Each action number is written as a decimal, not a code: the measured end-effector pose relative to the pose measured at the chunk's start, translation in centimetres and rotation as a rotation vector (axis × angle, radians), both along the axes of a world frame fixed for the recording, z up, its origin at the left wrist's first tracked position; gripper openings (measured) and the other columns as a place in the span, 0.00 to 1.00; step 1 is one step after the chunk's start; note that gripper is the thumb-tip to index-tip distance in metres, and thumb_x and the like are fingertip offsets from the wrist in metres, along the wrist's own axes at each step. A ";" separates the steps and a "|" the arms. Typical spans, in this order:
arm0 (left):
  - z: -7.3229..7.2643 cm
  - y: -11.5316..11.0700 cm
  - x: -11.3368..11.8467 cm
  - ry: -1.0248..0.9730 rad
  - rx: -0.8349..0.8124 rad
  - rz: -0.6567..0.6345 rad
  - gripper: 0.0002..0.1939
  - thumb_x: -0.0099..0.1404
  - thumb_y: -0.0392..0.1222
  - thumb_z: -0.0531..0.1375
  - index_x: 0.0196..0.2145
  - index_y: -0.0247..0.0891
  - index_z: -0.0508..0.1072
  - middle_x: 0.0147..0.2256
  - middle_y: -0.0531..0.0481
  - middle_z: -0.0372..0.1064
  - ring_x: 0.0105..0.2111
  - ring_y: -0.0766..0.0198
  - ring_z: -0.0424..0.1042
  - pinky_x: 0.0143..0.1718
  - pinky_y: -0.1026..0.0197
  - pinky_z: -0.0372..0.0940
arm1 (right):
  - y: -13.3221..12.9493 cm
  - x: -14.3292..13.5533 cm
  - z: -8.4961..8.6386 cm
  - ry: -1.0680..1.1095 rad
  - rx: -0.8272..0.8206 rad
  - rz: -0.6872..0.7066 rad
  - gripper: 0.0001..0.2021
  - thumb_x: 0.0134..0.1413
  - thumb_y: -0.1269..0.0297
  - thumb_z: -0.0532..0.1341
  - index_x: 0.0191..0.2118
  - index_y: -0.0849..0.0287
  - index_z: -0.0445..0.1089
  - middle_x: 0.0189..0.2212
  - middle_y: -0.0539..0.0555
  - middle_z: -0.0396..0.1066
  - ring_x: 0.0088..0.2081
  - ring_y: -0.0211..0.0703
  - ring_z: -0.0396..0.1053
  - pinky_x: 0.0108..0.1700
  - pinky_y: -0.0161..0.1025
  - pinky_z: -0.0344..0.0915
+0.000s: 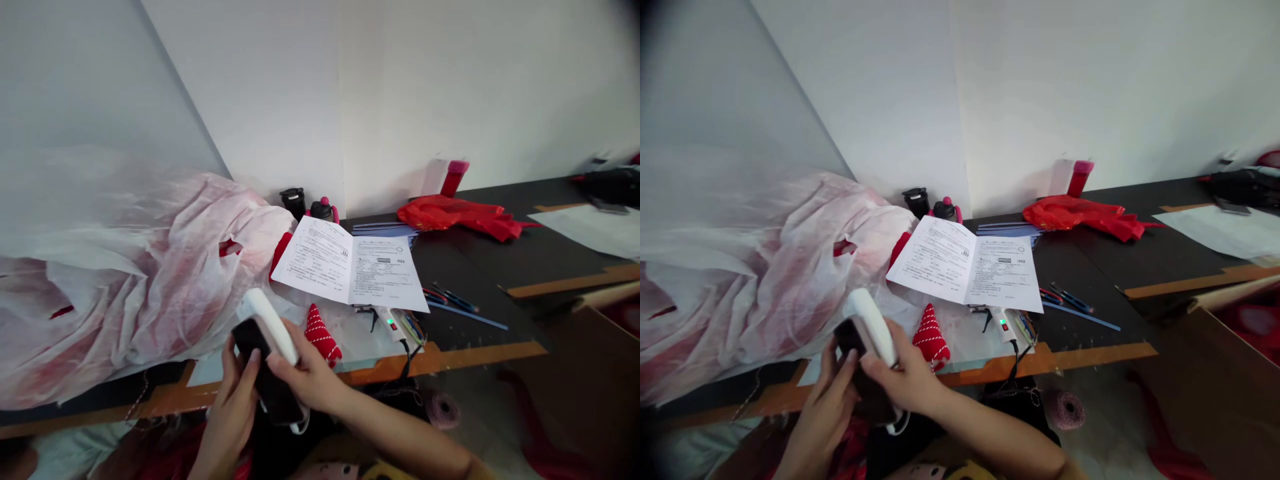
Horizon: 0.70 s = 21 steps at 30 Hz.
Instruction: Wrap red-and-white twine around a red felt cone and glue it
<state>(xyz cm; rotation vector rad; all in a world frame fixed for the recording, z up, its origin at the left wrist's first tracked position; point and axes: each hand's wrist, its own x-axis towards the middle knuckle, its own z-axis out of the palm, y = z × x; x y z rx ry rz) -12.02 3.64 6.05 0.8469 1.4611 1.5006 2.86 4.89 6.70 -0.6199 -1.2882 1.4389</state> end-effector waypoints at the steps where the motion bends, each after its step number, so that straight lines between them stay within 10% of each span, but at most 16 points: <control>1: 0.2 0.3 0.5 -0.045 -0.019 -0.010 0.36 0.54 0.51 0.72 0.60 0.47 0.69 0.52 0.47 0.75 0.56 0.51 0.73 0.50 0.59 0.73 | 0.0 0.2 0.0 0.062 -0.066 -0.012 0.28 0.63 0.54 0.63 0.65 0.52 0.60 0.59 0.53 0.67 0.57 0.47 0.66 0.61 0.43 0.61; 7: -0.1 0.0 3.2 -0.526 -0.172 -0.006 0.27 0.52 0.47 0.71 0.48 0.35 0.75 0.37 0.44 0.80 0.36 0.50 0.81 0.39 0.53 0.77 | -1.2 0.3 0.2 0.342 -0.377 -0.004 0.24 0.58 0.53 0.68 0.58 0.47 0.67 0.44 0.47 0.75 0.41 0.39 0.72 0.45 0.35 0.67; 12: 0.6 -0.1 4.2 -0.542 -0.168 -0.025 0.26 0.47 0.45 0.74 0.43 0.33 0.76 0.29 0.45 0.79 0.28 0.52 0.80 0.34 0.54 0.76 | -1.7 1.0 0.5 0.450 -0.545 0.019 0.30 0.55 0.55 0.70 0.62 0.47 0.63 0.48 0.48 0.77 0.43 0.42 0.75 0.45 0.37 0.70; 21: 1.6 1.1 5.0 -0.788 -0.237 -0.173 0.32 0.56 0.63 0.67 0.46 0.32 0.77 0.36 0.38 0.80 0.39 0.44 0.81 0.44 0.46 0.74 | -0.7 1.2 0.1 0.327 -0.615 -0.107 0.30 0.55 0.50 0.69 0.60 0.47 0.61 0.47 0.49 0.77 0.42 0.47 0.76 0.41 0.40 0.71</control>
